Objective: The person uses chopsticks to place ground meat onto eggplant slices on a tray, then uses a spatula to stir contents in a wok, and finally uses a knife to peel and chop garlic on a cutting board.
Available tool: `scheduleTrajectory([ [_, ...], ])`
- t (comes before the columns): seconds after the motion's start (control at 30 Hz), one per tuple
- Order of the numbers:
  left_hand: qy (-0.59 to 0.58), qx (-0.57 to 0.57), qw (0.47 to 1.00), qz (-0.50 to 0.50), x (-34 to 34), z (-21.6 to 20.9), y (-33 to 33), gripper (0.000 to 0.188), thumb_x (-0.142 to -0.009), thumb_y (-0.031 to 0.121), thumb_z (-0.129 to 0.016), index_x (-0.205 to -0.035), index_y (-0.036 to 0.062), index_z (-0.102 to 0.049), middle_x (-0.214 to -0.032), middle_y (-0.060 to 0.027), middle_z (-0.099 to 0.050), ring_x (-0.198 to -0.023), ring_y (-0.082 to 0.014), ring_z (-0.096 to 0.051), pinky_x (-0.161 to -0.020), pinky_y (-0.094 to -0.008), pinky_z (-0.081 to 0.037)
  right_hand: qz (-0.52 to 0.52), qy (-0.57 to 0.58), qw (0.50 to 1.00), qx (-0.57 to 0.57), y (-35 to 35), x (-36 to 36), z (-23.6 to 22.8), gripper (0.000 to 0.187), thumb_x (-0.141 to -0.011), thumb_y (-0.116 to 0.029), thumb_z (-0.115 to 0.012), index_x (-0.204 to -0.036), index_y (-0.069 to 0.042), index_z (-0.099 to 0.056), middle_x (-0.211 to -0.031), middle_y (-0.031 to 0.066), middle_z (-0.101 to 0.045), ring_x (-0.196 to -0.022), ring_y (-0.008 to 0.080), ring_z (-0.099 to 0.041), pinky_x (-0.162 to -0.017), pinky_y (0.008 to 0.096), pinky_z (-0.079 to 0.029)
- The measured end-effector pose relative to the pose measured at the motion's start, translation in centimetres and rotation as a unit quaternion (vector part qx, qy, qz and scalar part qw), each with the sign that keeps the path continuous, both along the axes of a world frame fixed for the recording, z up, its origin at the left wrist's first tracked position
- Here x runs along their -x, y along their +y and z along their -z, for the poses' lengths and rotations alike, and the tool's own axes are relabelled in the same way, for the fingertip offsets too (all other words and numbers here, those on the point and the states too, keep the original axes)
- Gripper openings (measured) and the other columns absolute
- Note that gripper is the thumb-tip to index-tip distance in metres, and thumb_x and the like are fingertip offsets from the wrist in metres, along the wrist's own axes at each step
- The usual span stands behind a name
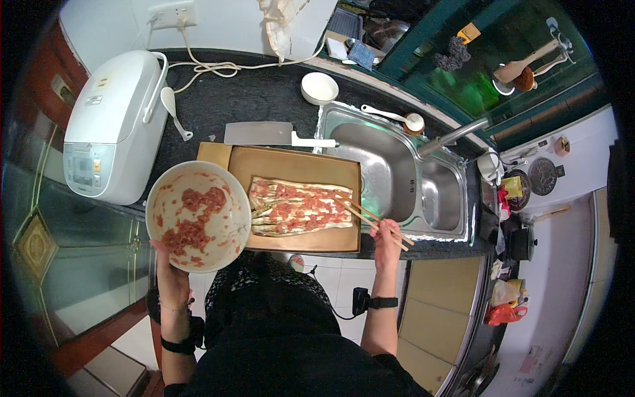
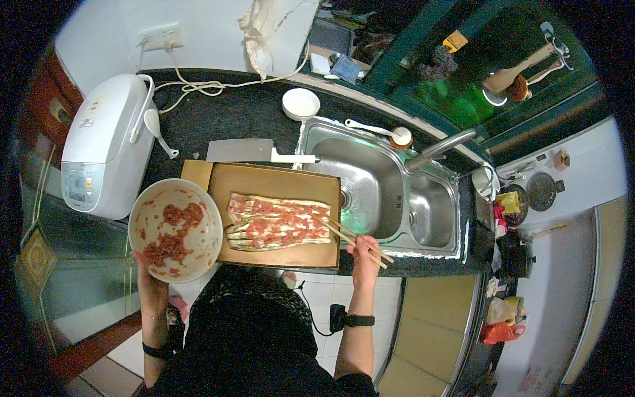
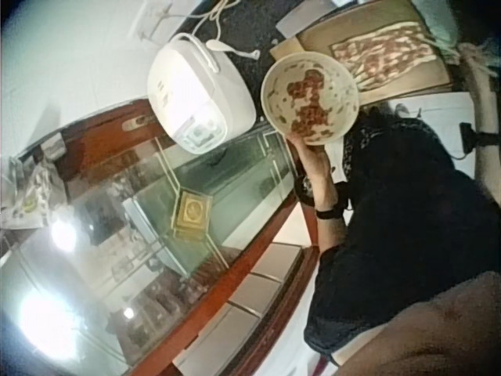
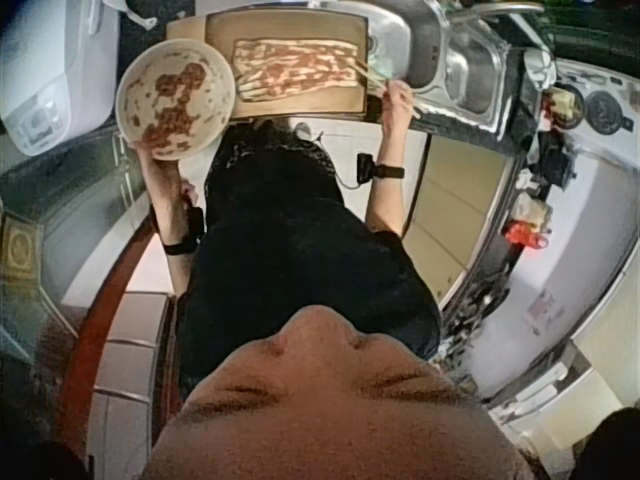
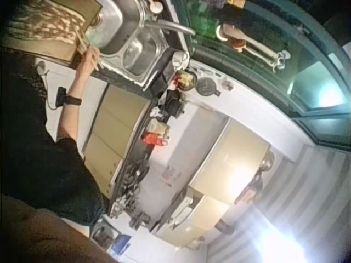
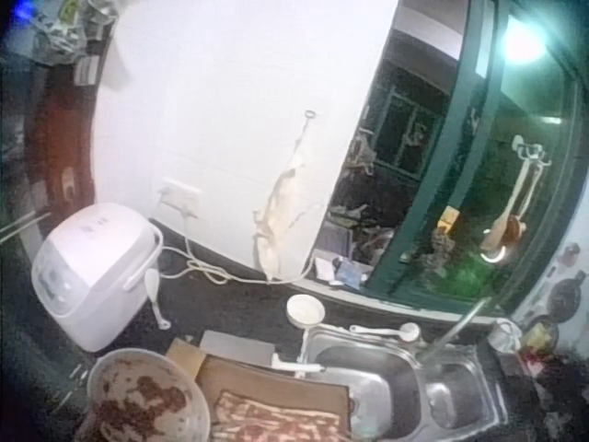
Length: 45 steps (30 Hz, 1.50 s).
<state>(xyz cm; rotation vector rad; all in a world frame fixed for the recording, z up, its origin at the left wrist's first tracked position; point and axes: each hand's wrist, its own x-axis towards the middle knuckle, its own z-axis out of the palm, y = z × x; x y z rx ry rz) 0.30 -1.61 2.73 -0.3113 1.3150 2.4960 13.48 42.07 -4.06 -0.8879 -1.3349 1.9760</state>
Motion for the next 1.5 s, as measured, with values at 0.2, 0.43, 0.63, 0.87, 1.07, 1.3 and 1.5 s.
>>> scheduleTrajectory([
  [0.2, 0.001, 0.004, 1.0, 0.007, -0.1, -0.5, 0.4, 0.067, -0.096, 0.055, -0.036, -0.143, 0.008, -0.03, -0.141, -0.0087, -0.041, -0.128, -0.0209, -0.042, -0.106, -0.0381, -0.036, -0.04, 0.001, 0.998, -0.039, 0.6, -1.2, -0.7, 0.017, -0.085, -0.004, -0.066, -0.096, -0.007, -0.054, -0.083, 0.0027, -0.058, -0.073, 0.0131, -0.057, -0.069, 0.0261, -0.048],
  [0.43, 0.002, 0.004, 1.0, 0.011, 0.0, -0.5, 0.3, 0.069, -0.095, 0.056, -0.037, -0.143, 0.0074, -0.029, -0.142, -0.0095, -0.039, -0.13, -0.0222, -0.04, -0.107, -0.0391, -0.034, -0.037, -0.048, 0.99, -0.13, 1.2, -1.6, -3.4, 0.014, -0.086, -0.01, -0.067, -0.093, -0.007, -0.055, -0.082, 0.0017, -0.057, -0.075, 0.0123, -0.056, -0.072, 0.0254, -0.046],
  [0.63, 0.011, 0.01, 1.0, -0.014, 0.2, -0.2, 0.1, 0.072, -0.094, 0.057, -0.037, -0.144, 0.006, -0.026, -0.144, -0.012, -0.035, -0.132, -0.0253, -0.036, -0.11, -0.0418, -0.03, -0.088, -0.002, 0.995, -0.052, -2.0, 0.6, -4.8, 0.017, -0.093, -0.02, -0.06, -0.095, -0.004, -0.053, -0.085, 0.0076, -0.061, -0.072, 0.016, -0.062, -0.07, 0.0287, -0.052],
  [0.87, -0.004, 0.001, 1.0, -0.025, 0.2, -0.2, -1.0, 0.069, -0.095, 0.056, -0.038, -0.144, 0.0085, -0.028, -0.143, -0.0091, -0.038, -0.13, -0.0221, -0.04, -0.107, -0.0387, -0.034, -0.137, -0.072, 0.988, -0.017, -7.7, 3.2, -3.4, 0.022, -0.095, -0.023, -0.057, -0.101, -0.001, -0.053, -0.092, 0.0102, -0.061, -0.077, 0.0235, -0.068, -0.069, 0.0314, -0.057],
  [1.07, -0.006, 0.01, 0.999, -0.031, 0.1, -0.4, -1.4, 0.068, -0.096, 0.056, -0.037, -0.143, 0.0092, -0.029, -0.142, -0.0081, -0.04, -0.128, -0.0203, -0.042, -0.105, -0.0377, -0.037, -0.142, -0.074, 0.986, -0.045, -9.7, 4.3, -3.5, 0.022, -0.094, -0.02, -0.058, -0.099, 0.0, -0.053, -0.092, 0.0116, -0.062, -0.074, 0.0251, -0.069, -0.066, 0.0318, -0.058],
  [1.3, 0.023, -0.01, 1.0, -0.009, 0.6, -0.4, -1.7, 0.067, -0.095, 0.056, -0.038, -0.144, 0.0103, -0.029, -0.142, -0.0083, -0.041, -0.128, -0.02, -0.042, -0.104, -0.0379, -0.038, -0.157, -0.065, 0.98, -0.106, -10.2, 5.2, -4.5, 0.021, -0.095, -0.02, -0.056, -0.097, 0.001, -0.055, -0.089, 0.0125, -0.063, -0.072, 0.0221, -0.068, -0.066, 0.0307, -0.057],
  [1.5, 0.013, -0.018, 1.0, -0.015, 0.6, 0.3, -1.8, 0.066, -0.096, 0.055, -0.039, -0.144, 0.0104, -0.029, -0.142, -0.008, -0.041, -0.128, -0.02, -0.042, -0.105, -0.0375, -0.036, -0.131, -0.035, 0.986, -0.096, -10.3, 6.1, -4.4, 0.023, -0.096, -0.022, -0.056, -0.097, 0.001, -0.055, -0.09, 0.0135, -0.064, -0.073, 0.0204, -0.067, -0.067, 0.0296, -0.056],
])
